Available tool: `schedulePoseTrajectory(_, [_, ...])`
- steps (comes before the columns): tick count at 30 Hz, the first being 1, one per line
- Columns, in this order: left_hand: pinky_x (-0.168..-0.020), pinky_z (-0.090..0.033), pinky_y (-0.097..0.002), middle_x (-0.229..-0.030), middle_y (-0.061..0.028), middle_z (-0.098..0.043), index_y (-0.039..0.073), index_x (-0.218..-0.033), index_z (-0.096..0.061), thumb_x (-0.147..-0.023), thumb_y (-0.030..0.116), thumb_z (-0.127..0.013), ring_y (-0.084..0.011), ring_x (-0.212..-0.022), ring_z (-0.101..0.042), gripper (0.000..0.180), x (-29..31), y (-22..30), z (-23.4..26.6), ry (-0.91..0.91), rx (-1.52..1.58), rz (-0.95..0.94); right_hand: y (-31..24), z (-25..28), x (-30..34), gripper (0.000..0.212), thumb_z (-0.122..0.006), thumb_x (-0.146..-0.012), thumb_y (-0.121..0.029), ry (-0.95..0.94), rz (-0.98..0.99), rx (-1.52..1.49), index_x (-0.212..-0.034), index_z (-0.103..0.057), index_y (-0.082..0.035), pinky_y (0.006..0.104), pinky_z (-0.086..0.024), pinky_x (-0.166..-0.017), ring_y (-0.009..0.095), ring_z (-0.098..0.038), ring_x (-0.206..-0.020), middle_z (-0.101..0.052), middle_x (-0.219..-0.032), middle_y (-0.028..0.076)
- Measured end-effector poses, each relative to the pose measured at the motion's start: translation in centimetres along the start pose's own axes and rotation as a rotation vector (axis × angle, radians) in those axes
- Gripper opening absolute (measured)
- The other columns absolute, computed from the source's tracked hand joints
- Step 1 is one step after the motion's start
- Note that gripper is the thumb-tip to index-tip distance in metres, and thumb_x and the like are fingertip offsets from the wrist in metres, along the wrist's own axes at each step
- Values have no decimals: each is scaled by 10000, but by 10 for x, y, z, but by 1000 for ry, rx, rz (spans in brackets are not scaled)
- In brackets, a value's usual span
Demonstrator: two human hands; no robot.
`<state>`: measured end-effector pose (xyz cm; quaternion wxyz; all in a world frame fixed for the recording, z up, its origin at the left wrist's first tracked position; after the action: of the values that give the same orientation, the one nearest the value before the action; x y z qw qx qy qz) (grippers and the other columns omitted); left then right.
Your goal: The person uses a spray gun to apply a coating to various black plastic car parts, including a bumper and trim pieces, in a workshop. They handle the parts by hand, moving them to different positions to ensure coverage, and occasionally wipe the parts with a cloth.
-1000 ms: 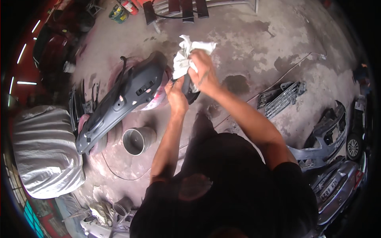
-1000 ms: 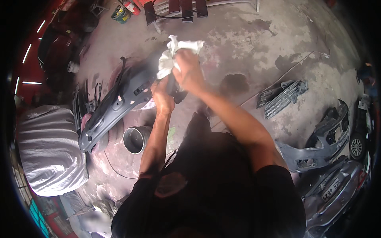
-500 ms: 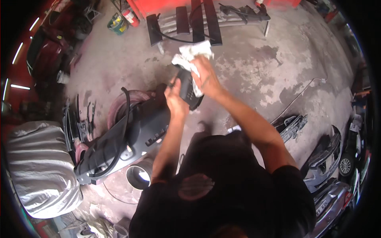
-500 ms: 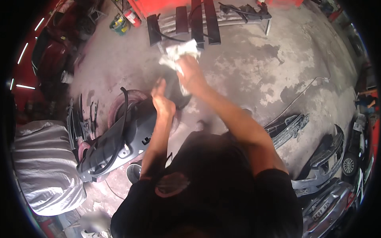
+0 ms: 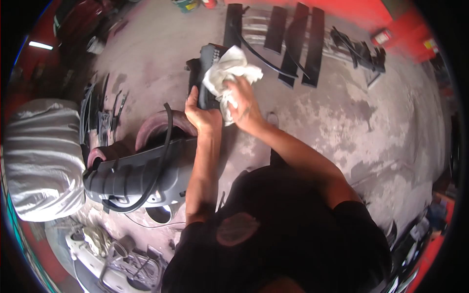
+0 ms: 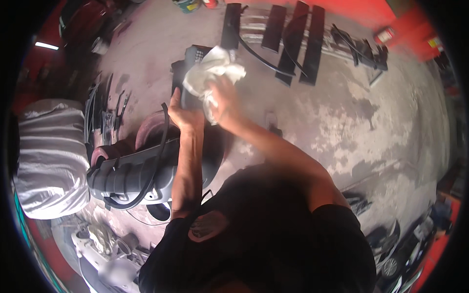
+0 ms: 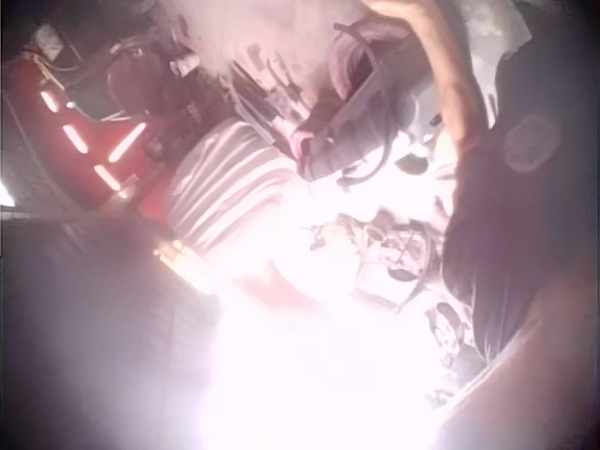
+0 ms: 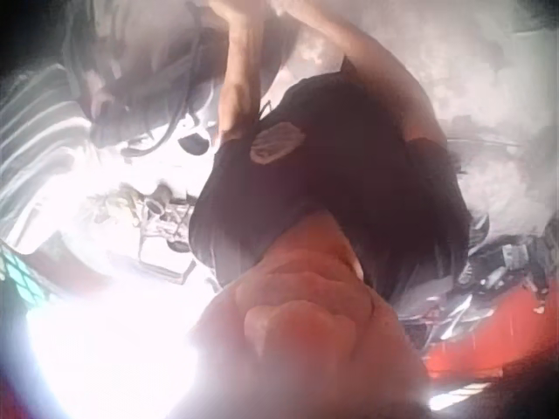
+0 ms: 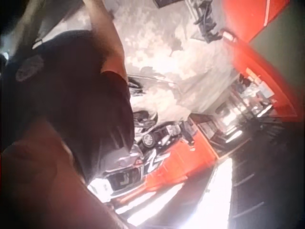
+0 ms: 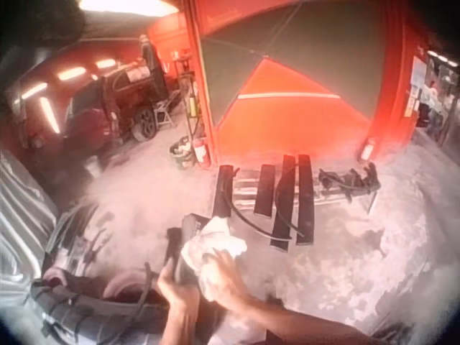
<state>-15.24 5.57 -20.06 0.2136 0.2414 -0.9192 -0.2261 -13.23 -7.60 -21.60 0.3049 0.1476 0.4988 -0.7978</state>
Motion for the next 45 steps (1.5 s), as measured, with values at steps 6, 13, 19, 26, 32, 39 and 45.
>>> schedulePoseTrajectory(6, [-1044, -448, -462, -1245, -187, -651, -64, -1248, -604, -1012, 266, -472, -337, -1169, -589, 427, -56, 0, -60, 23, 200, -43, 116, 22, -218, 364, -591, -905, 15, 32, -301, -643, -1268, -599, 7, 403, -536, -894, 332, -668, -1054, -650, -1142, 219])
schedulePoseTrajectory(13, [-1085, -468, -529, -1265, -219, -670, -68, -1257, -630, -983, 250, -509, -372, -1199, -622, 436, -161, 45, -87, 35, 331, -304, 59, -56, -117, 485, -655, -786, 64, -511, -298, -307, -1265, -588, 30, 486, -417, -1072, 439, -545, -1259, -578, -1301, 287])
schedulePoseTrajectory(19, [-966, -550, -476, -1217, -158, -673, 25, -1318, -589, -992, 198, -504, -349, -1099, -667, 379, -222, 96, -72, 166, 61, -554, 85, -66, -247, 225, -615, -868, 9, -427, -118, -576, -1092, -617, 33, 450, -507, -878, 388, -642, -1012, -663, -1035, 206])
schedulePoseTrajectory(26, [-902, -544, -366, -1141, -116, -681, -10, -1286, -600, -936, 137, -585, -235, -1037, -671, 380, -313, 107, -76, 400, 105, -426, 87, -226, -387, 520, -508, -866, 29, -390, 420, -218, -1386, -519, 43, 492, -387, -1116, 509, -439, -1356, -464, -1424, 339])
schedulePoseTrajectory(32, [-926, -514, -387, -1165, -141, -694, 16, -1170, -666, -928, 134, -591, -282, -1057, -666, 278, -372, 203, -81, 446, -10, -554, 43, -333, -467, 557, -507, -828, 83, -455, 321, -486, -1379, -555, 20, 498, -449, -1012, 461, -558, -1175, -579, -1190, 287])
schedulePoseTrajectory(39, [-843, -496, -299, -1043, -66, -697, -31, -1171, -668, -986, 197, -550, -141, -930, -626, 316, -404, 263, -34, 507, -488, -611, 14, -424, -520, 192, -557, -856, -14, -677, 662, -564, -1013, -665, 6, 432, -535, -808, 411, -644, -968, -663, -977, 197])
schedulePoseTrajectory(45, [-1015, -444, -330, -1284, -151, -654, -21, -1385, -597, -987, 203, -541, -216, -1140, -604, 460, -477, 320, -17, 535, -447, -578, 8, -541, -575, 187, -594, -836, -34, -848, 555, -463, -999, -686, -20, 471, -538, -757, 398, -653, -856, -652, -904, 188])
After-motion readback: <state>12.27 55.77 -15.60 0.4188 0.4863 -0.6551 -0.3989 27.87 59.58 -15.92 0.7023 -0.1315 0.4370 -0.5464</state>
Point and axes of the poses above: each hand's wrist, its own x-axis away from the middle knuckle, its own z-axis out of the back of the hand, y = z × x, the point moved 1 cm from there along -x, towards the middle knuckle
